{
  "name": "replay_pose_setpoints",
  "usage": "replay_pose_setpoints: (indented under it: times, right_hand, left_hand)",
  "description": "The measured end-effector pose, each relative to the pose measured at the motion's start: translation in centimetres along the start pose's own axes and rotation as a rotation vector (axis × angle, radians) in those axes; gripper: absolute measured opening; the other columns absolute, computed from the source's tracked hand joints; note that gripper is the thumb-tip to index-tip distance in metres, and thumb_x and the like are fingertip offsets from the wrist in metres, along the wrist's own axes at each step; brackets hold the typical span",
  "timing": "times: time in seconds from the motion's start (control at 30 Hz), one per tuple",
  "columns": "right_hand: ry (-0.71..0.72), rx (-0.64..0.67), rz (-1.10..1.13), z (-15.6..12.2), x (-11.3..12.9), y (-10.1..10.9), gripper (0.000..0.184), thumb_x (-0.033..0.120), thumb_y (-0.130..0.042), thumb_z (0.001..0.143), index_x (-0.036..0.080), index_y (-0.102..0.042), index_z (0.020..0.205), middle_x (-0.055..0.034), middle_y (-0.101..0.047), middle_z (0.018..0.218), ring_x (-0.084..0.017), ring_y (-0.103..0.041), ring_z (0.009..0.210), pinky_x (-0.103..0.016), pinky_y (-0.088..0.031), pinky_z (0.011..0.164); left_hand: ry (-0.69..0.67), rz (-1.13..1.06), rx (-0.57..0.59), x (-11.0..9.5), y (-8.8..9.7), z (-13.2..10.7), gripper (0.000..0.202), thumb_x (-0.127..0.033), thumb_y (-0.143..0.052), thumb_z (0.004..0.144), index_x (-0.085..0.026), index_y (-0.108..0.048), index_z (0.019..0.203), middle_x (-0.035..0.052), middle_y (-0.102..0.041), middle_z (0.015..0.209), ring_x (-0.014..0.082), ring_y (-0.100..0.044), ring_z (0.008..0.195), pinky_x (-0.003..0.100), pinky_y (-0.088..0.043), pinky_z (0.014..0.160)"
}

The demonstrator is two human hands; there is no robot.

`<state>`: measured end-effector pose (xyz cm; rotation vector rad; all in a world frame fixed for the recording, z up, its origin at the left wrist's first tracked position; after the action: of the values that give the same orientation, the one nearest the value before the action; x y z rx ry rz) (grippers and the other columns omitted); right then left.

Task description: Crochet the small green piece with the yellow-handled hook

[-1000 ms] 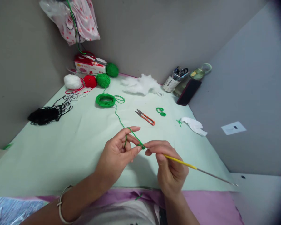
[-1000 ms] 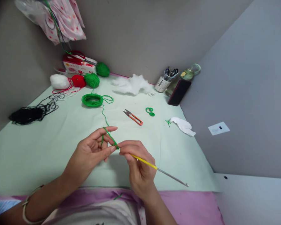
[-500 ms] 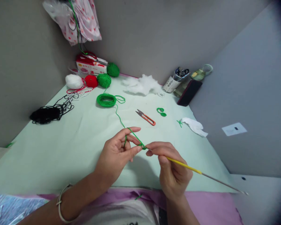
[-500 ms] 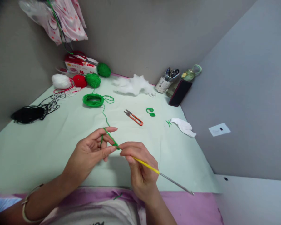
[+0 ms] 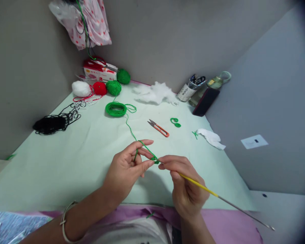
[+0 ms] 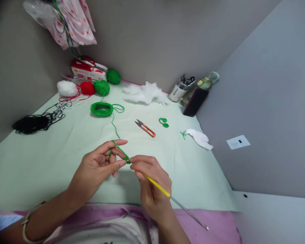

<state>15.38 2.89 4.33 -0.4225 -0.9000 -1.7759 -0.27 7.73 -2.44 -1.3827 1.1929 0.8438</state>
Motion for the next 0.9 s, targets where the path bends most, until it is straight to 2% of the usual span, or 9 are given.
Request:
replay_pose_setpoints:
  times: [0.3, 0.57, 0.7, 0.83, 0.9]
  right_hand:
    - [0.0, -0.003, 0.006, 0.29, 0.3, 0.02, 0.027, 0.005, -0.055, 0.102, 0.022, -0.073, 0.11, -0.005, -0.079, 0.09, -0.02, -0.077, 0.095, -0.034, -0.063, 0.078]
    - [0.011, 0.064, -0.074, 0.07, 0.09, -0.42, 0.027, 0.004, -0.057, 0.1, 0.022, -0.073, 0.113, -0.0061, -0.08, 0.098, -0.02, -0.078, 0.097, -0.032, -0.064, 0.077]
    - [0.052, 0.024, -0.073, -0.13, 0.29, -0.33, 0.026, 0.007, -0.057, 0.101, 0.024, -0.073, 0.113, -0.0056, -0.08, 0.095, -0.022, -0.079, 0.095, -0.035, -0.065, 0.077]
    - [0.018, 0.015, -0.067, 0.23, 0.24, -0.3, 0.024, 0.008, -0.056, 0.101, 0.024, -0.072, 0.11, -0.005, -0.08, 0.09, -0.023, -0.08, 0.092, -0.036, -0.065, 0.075]
    - [0.047, 0.03, -0.106, 0.33, 0.64, -0.53, 0.023, 0.007, -0.056, 0.101, 0.023, -0.071, 0.109, -0.006, -0.08, 0.09, -0.022, -0.08, 0.089, -0.034, -0.065, 0.073]
  left_hand:
    - [0.002, 0.022, -0.005, -0.78, 0.17, 0.02, 0.044, -0.024, -0.086, 0.077, -0.02, -0.076, 0.119, -0.0029, -0.071, 0.081, 0.0069, -0.048, 0.054, 0.02, -0.05, 0.053]
    - [0.049, 0.024, -0.003, -0.11, -0.18, -0.03, 0.044, -0.027, -0.085, 0.076, -0.018, -0.077, 0.119, -0.0021, -0.07, 0.078, 0.0082, -0.047, 0.056, 0.021, -0.049, 0.053]
    - [0.055, 0.032, 0.004, -0.03, -0.22, 0.14, 0.047, -0.028, -0.085, 0.077, -0.019, -0.075, 0.122, -0.0024, -0.069, 0.078, 0.009, -0.049, 0.058, 0.021, -0.049, 0.054]
    - [0.033, 0.056, -0.009, -0.24, -0.1, 0.06, 0.046, -0.028, -0.084, 0.077, -0.02, -0.076, 0.121, -0.0023, -0.069, 0.079, 0.0096, -0.05, 0.058, 0.022, -0.048, 0.054]
    - [0.0, 0.101, -0.041, -0.41, 0.07, -0.12, 0.042, -0.026, -0.083, 0.077, -0.021, -0.077, 0.118, -0.0025, -0.068, 0.079, 0.0088, -0.047, 0.056, 0.022, -0.047, 0.055]
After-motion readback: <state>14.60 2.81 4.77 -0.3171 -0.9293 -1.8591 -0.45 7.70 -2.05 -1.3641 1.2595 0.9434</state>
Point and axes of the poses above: each hand's wrist, its own z-axis towards the middle knuckle, its own y-axis out of the back of the hand, x = y × z, the point moved 9 cm from there along z, towards the middle knuckle
